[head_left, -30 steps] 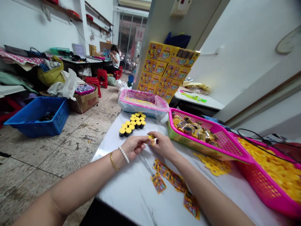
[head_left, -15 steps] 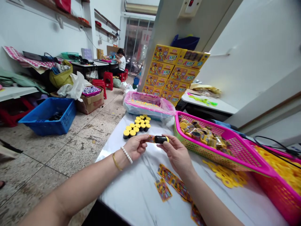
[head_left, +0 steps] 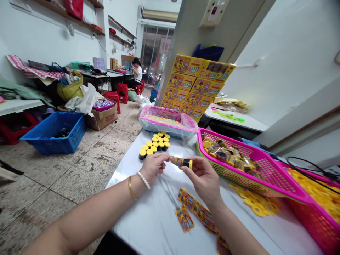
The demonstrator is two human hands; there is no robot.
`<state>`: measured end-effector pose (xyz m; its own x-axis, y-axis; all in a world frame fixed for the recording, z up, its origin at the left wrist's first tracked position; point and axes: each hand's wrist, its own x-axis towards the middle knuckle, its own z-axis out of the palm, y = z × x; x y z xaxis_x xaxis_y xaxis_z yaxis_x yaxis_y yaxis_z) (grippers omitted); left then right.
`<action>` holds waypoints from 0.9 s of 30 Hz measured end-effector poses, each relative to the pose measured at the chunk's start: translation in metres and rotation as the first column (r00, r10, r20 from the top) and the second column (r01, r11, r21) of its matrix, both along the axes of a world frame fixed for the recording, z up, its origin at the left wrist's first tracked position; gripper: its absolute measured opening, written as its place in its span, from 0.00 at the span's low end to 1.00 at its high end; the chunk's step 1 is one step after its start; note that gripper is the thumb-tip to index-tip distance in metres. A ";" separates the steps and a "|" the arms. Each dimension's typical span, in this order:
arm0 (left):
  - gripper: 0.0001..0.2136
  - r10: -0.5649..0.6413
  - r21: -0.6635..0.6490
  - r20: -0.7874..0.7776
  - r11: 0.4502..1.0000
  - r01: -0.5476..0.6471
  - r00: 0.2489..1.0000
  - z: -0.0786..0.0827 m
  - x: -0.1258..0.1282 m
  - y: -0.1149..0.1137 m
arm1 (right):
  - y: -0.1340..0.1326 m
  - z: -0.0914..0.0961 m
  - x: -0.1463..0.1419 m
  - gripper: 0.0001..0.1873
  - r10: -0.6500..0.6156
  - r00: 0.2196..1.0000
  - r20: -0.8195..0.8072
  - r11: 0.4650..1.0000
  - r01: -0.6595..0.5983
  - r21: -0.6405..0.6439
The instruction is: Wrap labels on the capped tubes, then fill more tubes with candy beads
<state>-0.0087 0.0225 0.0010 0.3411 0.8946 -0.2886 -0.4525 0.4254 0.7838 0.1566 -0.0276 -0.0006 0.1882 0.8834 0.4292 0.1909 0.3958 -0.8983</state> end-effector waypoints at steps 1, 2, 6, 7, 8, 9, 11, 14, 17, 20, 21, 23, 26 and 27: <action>0.14 -0.005 0.061 -0.030 0.998 0.007 1.000 0.001 -0.001 -0.001 | -0.001 0.002 0.002 0.17 0.004 1.000 0.006 1.000 -0.004 0.010; 0.18 -0.050 0.108 -0.046 0.993 0.055 0.998 0.001 -0.001 -0.002 | -0.002 0.003 0.004 0.17 0.014 1.000 0.017 1.000 -0.014 0.015; 0.28 -0.350 0.189 -0.080 0.914 0.359 0.933 -0.001 -0.003 -0.005 | -0.011 0.013 0.011 0.17 0.084 0.988 0.132 0.995 -0.077 -0.056; 0.28 -0.366 0.204 -0.105 0.902 0.380 0.925 -0.003 -0.002 -0.005 | -0.015 0.015 0.013 0.16 0.109 0.978 0.177 0.992 -0.095 -0.085; 0.27 -0.367 0.222 -0.134 0.894 0.389 0.921 -0.005 -0.001 -0.006 | -0.019 0.018 0.016 0.15 0.136 0.964 0.229 0.987 -0.113 -0.111; 0.26 -0.363 0.242 -0.160 0.887 0.393 0.918 -0.007 0.000 -0.007 | -0.023 0.020 0.018 0.14 0.157 0.947 0.281 0.984 -0.126 -0.125; 0.25 -0.382 0.276 -0.179 0.865 0.419 0.907 -0.010 0.002 -0.010 | -0.033 0.021 0.022 0.14 0.147 0.907 0.394 0.988 -0.113 -0.108; 0.25 -0.459 0.292 -0.148 0.826 0.482 0.876 -0.013 0.005 -0.015 | -0.046 0.015 0.025 0.20 0.030 0.842 0.539 0.999 -0.046 0.016; 0.24 -0.519 0.301 -0.194 0.776 0.554 0.832 -0.014 0.004 -0.016 | -0.056 0.006 0.027 0.20 -0.054 0.806 0.589 0.990 -0.035 0.137; 0.23 -0.555 0.278 -0.266 0.738 0.614 0.788 -0.012 0.002 -0.016 | -0.060 0.001 0.031 0.17 -0.114 0.780 0.615 0.976 -0.026 0.215; 0.22 -0.550 0.281 -0.275 0.738 0.613 0.789 -0.010 0.001 -0.016 | -0.061 0.000 0.031 0.17 -0.131 0.772 0.622 0.972 -0.024 0.234; 0.17 -0.507 0.330 -0.267 0.751 0.572 0.820 -0.006 0.001 -0.018 | -0.062 0.000 0.030 0.17 -0.153 0.772 0.617 0.964 -0.020 0.265; 0.15 -0.432 0.430 -0.251 0.752 0.500 0.866 0.001 0.000 -0.023 | -0.067 0.003 0.026 0.19 -0.185 0.802 0.569 0.956 0.013 0.292; 0.15 -0.426 0.442 -0.259 0.746 0.498 0.867 0.003 0.000 -0.024 | -0.069 0.005 0.025 0.20 -0.201 0.806 0.557 0.952 0.027 0.305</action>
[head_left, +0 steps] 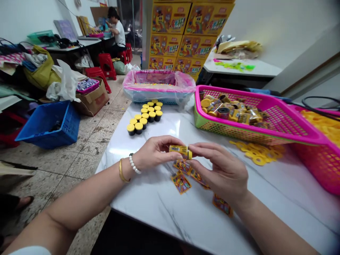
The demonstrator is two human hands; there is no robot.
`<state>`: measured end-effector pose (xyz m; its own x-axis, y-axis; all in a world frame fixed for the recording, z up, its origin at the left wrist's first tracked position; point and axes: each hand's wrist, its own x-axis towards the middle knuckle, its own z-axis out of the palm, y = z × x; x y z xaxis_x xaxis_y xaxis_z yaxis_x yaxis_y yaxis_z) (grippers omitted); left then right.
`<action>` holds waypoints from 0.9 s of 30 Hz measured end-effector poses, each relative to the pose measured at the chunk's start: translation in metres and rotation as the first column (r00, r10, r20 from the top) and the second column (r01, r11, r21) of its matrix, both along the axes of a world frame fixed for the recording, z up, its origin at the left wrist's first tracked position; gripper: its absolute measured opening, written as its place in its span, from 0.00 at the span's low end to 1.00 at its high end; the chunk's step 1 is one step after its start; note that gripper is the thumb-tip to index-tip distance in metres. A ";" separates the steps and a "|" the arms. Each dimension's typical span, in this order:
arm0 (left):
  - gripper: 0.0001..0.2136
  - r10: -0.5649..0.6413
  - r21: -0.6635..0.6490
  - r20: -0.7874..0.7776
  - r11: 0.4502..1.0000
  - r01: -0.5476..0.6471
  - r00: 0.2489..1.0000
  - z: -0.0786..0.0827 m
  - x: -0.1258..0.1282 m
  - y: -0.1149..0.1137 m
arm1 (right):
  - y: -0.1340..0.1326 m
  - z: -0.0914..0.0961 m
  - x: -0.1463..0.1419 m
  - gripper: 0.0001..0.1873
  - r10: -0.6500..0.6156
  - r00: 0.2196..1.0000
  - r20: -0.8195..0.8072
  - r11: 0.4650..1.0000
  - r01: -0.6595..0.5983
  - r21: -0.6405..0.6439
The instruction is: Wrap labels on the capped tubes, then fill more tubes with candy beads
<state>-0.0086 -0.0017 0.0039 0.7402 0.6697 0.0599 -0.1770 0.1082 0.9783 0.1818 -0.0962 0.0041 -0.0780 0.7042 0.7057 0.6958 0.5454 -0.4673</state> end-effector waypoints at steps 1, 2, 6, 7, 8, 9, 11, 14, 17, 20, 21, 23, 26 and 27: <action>0.17 -0.001 0.007 -0.018 1.000 0.002 1.000 0.001 0.000 -0.001 | -0.002 0.001 -0.001 0.22 -0.008 1.000 0.004 1.000 0.008 0.021; 0.18 -0.012 0.000 -0.047 1.000 0.012 0.999 0.002 -0.001 -0.002 | -0.004 0.001 -0.001 0.24 -0.011 1.000 0.027 0.999 0.009 0.046; 0.18 -0.079 -0.088 -0.096 0.994 0.070 0.992 0.003 0.000 -0.005 | -0.004 -0.006 -0.004 0.25 -0.001 0.997 0.081 0.997 -0.006 0.083; 0.18 -0.076 -0.085 -0.067 0.994 0.070 0.995 0.003 0.001 -0.006 | -0.003 -0.009 -0.007 0.23 -0.006 1.000 0.016 0.999 0.005 0.053; 0.18 -0.065 -0.071 -0.032 0.996 0.063 0.997 0.003 0.001 -0.007 | -0.001 -0.013 -0.010 0.20 -0.016 0.997 -0.079 1.000 0.016 0.006; 0.19 -0.051 -0.048 -0.007 0.998 0.050 0.999 0.003 0.001 -0.007 | 0.001 -0.016 -0.014 0.18 -0.030 0.983 -0.184 0.999 0.021 -0.049; 0.21 -0.054 -0.005 -0.019 0.999 0.054 0.998 0.002 0.000 -0.005 | 0.004 -0.018 -0.021 0.14 -0.046 0.944 -0.326 0.991 0.003 -0.131; 0.28 -0.110 -0.048 -0.107 0.993 0.105 0.988 -0.003 -0.002 0.000 | 0.007 -0.014 -0.023 0.10 -0.028 0.967 -0.251 0.994 0.001 -0.105; 0.29 -0.081 -0.064 -0.151 0.995 0.072 0.985 -0.007 -0.002 0.002 | 0.007 -0.010 -0.022 0.08 -0.039 0.985 -0.169 0.996 0.026 -0.082; 0.21 0.073 0.129 -0.140 0.990 -0.054 0.987 -0.006 0.000 -0.005 | 0.008 -0.011 -0.025 0.11 -0.126 0.887 -0.444 0.957 -0.009 -0.291; 0.18 0.119 0.195 -0.122 0.976 -0.094 0.985 -0.005 0.000 -0.007 | 0.009 -0.012 -0.027 0.14 -0.175 0.812 -0.557 0.916 -0.073 -0.394; 0.14 0.158 0.270 -0.087 0.954 -0.130 0.984 -0.004 0.001 -0.010 | 0.012 -0.014 -0.030 0.19 -0.267 0.643 -0.718 0.795 -0.274 -0.541; 0.14 0.097 0.277 -0.089 0.958 -0.068 0.991 -0.005 0.000 -0.010 | 0.015 -0.013 -0.030 0.23 -0.322 0.515 -0.795 0.682 -0.456 -0.572; 0.15 0.093 0.264 -0.114 0.963 -0.060 0.989 -0.006 0.000 -0.008 | 0.015 -0.012 -0.029 0.23 -0.313 0.519 -0.796 0.687 -0.454 -0.567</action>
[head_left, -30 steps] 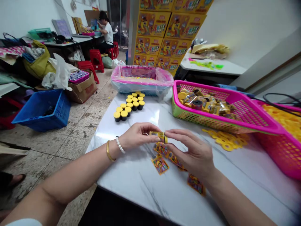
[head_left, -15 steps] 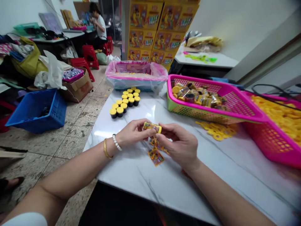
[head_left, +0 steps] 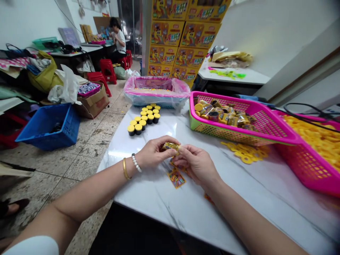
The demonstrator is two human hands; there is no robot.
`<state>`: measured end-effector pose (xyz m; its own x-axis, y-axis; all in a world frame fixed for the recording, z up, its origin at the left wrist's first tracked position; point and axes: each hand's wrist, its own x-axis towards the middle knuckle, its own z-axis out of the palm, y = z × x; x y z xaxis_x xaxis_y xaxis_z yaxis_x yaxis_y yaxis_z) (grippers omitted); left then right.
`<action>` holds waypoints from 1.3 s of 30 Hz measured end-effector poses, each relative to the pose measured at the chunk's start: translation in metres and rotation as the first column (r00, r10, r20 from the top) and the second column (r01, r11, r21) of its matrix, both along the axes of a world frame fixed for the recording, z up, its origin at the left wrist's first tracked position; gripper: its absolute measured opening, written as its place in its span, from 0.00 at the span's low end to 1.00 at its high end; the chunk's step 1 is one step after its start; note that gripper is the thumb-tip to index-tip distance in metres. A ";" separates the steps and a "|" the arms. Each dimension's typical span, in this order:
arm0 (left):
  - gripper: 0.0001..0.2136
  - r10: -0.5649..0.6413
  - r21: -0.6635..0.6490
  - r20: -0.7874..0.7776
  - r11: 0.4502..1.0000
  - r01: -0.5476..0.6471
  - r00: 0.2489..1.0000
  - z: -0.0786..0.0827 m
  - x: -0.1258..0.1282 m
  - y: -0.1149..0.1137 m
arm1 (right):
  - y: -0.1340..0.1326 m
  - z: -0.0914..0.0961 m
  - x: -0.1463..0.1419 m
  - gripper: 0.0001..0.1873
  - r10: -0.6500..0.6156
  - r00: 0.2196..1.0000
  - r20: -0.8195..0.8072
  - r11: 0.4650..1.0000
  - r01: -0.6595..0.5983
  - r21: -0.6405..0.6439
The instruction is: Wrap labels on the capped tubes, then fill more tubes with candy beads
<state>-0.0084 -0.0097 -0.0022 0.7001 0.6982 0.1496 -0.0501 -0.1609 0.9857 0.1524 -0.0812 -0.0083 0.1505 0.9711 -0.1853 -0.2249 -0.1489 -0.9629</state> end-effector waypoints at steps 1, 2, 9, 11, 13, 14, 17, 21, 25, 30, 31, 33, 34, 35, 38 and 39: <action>0.17 0.010 -0.025 -0.030 1.000 -0.011 0.999 -0.001 0.000 0.002 | -0.001 0.000 0.000 0.22 -0.012 0.999 0.034 0.999 0.010 0.030; 0.18 0.023 -0.056 -0.062 0.998 -0.026 0.998 -0.002 0.000 0.003 | -0.001 0.001 0.000 0.22 -0.033 0.996 0.080 0.997 0.027 0.072; 0.13 0.079 0.079 0.006 0.994 -0.079 0.997 -0.001 0.000 0.002 | -0.003 -0.002 -0.001 0.23 -0.030 0.999 -0.043 0.999 0.029 -0.030; 0.15 0.062 0.032 0.009 0.998 -0.062 0.998 -0.001 0.001 0.002 | -0.001 -0.004 0.002 0.24 0.020 0.995 -0.099 0.997 -0.027 -0.066; 0.18 0.037 -0.091 -0.014 0.995 -0.038 0.999 -0.003 0.003 0.003 | 0.001 -0.004 0.006 0.23 0.074 0.996 -0.046 0.996 -0.076 -0.041; 0.21 0.032 -0.164 -0.033 0.986 -0.037 0.999 -0.005 0.005 0.004 | 0.001 -0.004 0.009 0.22 0.084 0.996 0.021 0.996 -0.084 0.004; 0.25 0.029 -0.368 -0.048 0.929 -0.045 0.998 -0.010 0.008 0.007 | 0.000 -0.003 0.014 0.17 0.053 0.956 0.289 0.962 -0.127 0.243; 0.25 -0.103 -0.552 0.108 0.821 0.146 0.989 -0.009 0.007 0.006 | -0.003 -0.006 0.012 0.09 -0.103 0.898 0.428 0.860 -0.136 0.492; 0.26 -0.116 -0.652 0.002 0.753 0.090 0.993 -0.005 0.006 0.004 | -0.006 -0.010 0.010 0.07 -0.183 0.892 0.414 0.824 -0.091 0.560; 0.28 -0.122 -0.714 -0.052 0.699 0.049 0.991 -0.004 0.007 0.003 | -0.010 -0.010 0.004 0.11 -0.168 0.826 0.538 0.829 -0.177 0.531; 0.27 -0.135 -0.716 -0.046 0.695 0.062 0.990 -0.004 0.008 0.003 | -0.011 -0.010 0.002 0.10 -0.188 0.807 0.561 0.824 -0.181 0.537; 0.27 -0.136 -0.707 -0.041 0.705 0.067 0.990 -0.005 0.008 0.002 | -0.013 -0.009 0.000 0.09 -0.223 0.763 0.606 0.810 -0.201 0.551; 0.27 -0.123 -0.691 -0.044 0.720 0.059 0.991 -0.005 0.008 0.002 | -0.013 -0.007 0.002 0.09 -0.250 0.737 0.629 0.801 -0.207 0.561; 0.28 -0.113 -0.672 -0.054 0.739 0.048 0.992 -0.006 0.008 0.001 | -0.012 -0.003 0.007 0.09 -0.298 0.699 0.650 0.787 -0.205 0.581; 0.30 -0.137 -0.549 -0.129 0.835 0.044 0.982 -0.008 0.008 -0.001 | 0.002 0.019 0.047 0.09 -0.594 0.446 0.670 0.701 -0.122 0.703; 0.29 -0.160 -0.469 -0.181 0.882 0.058 0.971 -0.008 0.008 -0.002 | 0.011 0.029 0.066 0.11 -0.694 0.291 0.659 0.666 -0.089 0.740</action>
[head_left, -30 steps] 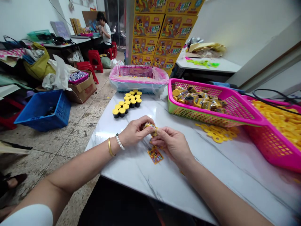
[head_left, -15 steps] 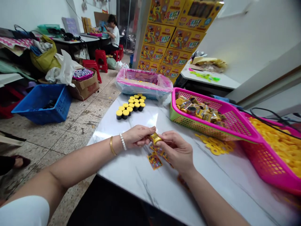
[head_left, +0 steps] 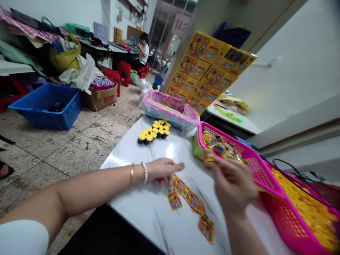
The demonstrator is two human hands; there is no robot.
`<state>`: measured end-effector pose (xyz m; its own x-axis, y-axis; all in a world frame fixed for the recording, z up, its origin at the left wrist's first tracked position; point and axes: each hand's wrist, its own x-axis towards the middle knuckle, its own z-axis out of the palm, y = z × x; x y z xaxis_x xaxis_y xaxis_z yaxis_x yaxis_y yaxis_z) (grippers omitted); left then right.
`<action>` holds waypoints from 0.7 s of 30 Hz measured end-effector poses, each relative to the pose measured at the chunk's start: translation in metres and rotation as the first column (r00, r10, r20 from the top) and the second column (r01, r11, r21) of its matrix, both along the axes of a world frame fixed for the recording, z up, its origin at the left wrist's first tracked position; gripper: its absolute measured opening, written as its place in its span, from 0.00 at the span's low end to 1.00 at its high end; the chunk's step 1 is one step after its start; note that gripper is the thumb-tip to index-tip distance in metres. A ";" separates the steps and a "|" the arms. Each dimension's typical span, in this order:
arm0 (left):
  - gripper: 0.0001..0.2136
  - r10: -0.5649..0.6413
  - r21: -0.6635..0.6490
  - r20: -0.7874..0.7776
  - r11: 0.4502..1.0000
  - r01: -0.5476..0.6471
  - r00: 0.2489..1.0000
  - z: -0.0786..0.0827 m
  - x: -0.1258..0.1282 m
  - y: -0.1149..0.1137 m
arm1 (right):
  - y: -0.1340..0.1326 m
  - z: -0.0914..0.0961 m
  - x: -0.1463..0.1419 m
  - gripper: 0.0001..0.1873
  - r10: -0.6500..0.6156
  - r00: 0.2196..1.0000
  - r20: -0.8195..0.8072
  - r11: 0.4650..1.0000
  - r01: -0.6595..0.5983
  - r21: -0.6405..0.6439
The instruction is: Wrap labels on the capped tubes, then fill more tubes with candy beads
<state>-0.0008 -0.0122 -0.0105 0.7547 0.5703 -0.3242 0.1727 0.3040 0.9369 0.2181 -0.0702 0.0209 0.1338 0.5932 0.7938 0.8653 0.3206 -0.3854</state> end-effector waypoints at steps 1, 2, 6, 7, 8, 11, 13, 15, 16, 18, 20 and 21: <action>0.27 -0.044 0.123 -0.040 0.991 0.049 0.998 0.000 0.000 -0.001 | 0.010 0.010 0.018 0.14 -0.165 0.981 0.100 0.984 0.157 0.080; 0.24 -0.095 0.263 -0.073 0.958 0.111 0.993 0.000 -0.001 -0.003 | 0.020 0.019 0.033 0.18 -0.311 0.933 0.183 0.947 0.287 0.146; 0.12 -0.361 0.677 -0.158 0.638 0.367 0.919 0.001 -0.001 -0.012 | 0.054 0.037 0.027 0.17 -0.316 0.883 0.348 0.947 0.314 0.064; 0.11 -0.408 0.715 -0.178 0.572 0.403 0.895 0.001 -0.001 -0.013 | 0.060 0.036 0.007 0.16 -0.207 0.907 0.367 0.975 0.221 0.004; 0.11 -0.431 0.735 -0.199 0.529 0.425 0.880 0.002 -0.001 -0.014 | 0.065 0.033 -0.017 0.16 -0.065 0.920 0.387 0.991 0.104 -0.079; 0.11 -0.452 0.746 -0.234 0.484 0.457 0.861 0.004 -0.001 -0.014 | 0.081 0.016 -0.093 0.23 0.246 0.830 0.501 0.930 -0.057 -0.363; 0.10 -0.475 0.750 -0.249 0.457 0.478 0.844 0.003 -0.001 -0.013 | 0.093 0.003 -0.127 0.23 0.349 0.743 0.572 0.874 -0.037 -0.485; 0.10 -0.496 0.765 -0.262 0.417 0.491 0.828 0.001 0.000 -0.012 | 0.102 -0.010 -0.141 0.19 0.375 0.711 0.595 0.853 -0.013 -0.522; 0.10 -0.503 0.774 -0.266 0.397 0.493 0.823 0.000 0.001 -0.012 | 0.106 -0.016 -0.143 0.17 0.365 0.717 0.594 0.855 -0.005 -0.519; 0.10 -0.517 0.795 -0.260 0.366 0.485 0.816 -0.003 0.002 -0.012 | 0.110 -0.025 -0.142 0.16 0.335 0.740 0.583 0.859 0.013 -0.511; 0.11 -0.523 0.819 -0.229 0.352 0.454 0.821 -0.005 0.002 -0.013 | 0.110 -0.029 -0.141 0.17 0.311 0.773 0.552 0.853 0.029 -0.522; 0.11 -0.524 0.831 -0.201 0.356 0.427 0.828 -0.005 0.001 -0.013 | 0.109 -0.028 -0.140 0.17 0.308 0.788 0.533 0.846 0.030 -0.532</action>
